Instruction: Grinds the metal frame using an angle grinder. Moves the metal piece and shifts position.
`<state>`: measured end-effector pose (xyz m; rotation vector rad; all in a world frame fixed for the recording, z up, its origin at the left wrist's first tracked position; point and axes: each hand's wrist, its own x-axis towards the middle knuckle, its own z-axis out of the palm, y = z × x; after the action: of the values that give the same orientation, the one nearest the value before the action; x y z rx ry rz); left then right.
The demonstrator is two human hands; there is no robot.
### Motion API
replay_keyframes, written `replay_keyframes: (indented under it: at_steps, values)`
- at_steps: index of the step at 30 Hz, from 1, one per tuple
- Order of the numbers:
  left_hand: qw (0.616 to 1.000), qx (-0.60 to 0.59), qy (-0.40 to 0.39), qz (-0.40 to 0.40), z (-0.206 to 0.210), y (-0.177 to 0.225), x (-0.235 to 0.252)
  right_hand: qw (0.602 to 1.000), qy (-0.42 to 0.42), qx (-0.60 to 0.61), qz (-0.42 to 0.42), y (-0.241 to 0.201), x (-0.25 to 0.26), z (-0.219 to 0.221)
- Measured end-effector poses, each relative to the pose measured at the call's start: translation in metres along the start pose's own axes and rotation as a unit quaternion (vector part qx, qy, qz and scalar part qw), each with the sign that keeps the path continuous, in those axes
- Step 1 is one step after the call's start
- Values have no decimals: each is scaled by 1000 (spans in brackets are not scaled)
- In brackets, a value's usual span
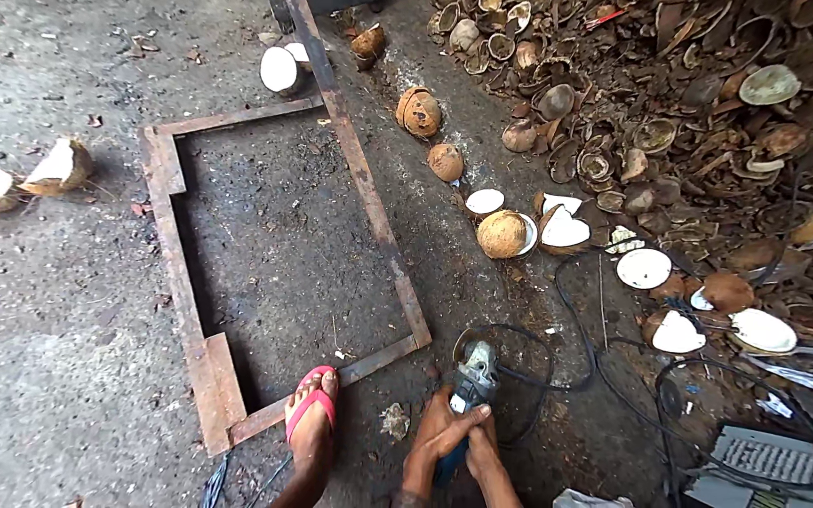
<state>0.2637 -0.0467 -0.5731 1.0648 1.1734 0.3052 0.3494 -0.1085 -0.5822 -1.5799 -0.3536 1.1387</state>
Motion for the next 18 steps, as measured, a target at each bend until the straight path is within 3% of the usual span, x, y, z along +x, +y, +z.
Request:
replay_keyframes:
  at_steps: [4, 10, 18]
  values:
    - [992, -119, 34, 12, -4, -25, -4, 996, -53, -56, 42, 8, 3, 4]
    - [962, -253, 87, -52, -19, -72, -17, 979, -103, -158, 77, 38, -1, 27]
    - [958, -266, 87, -55, -28, -92, -7, 974, -102, -189, 74, 54, 7, 35]
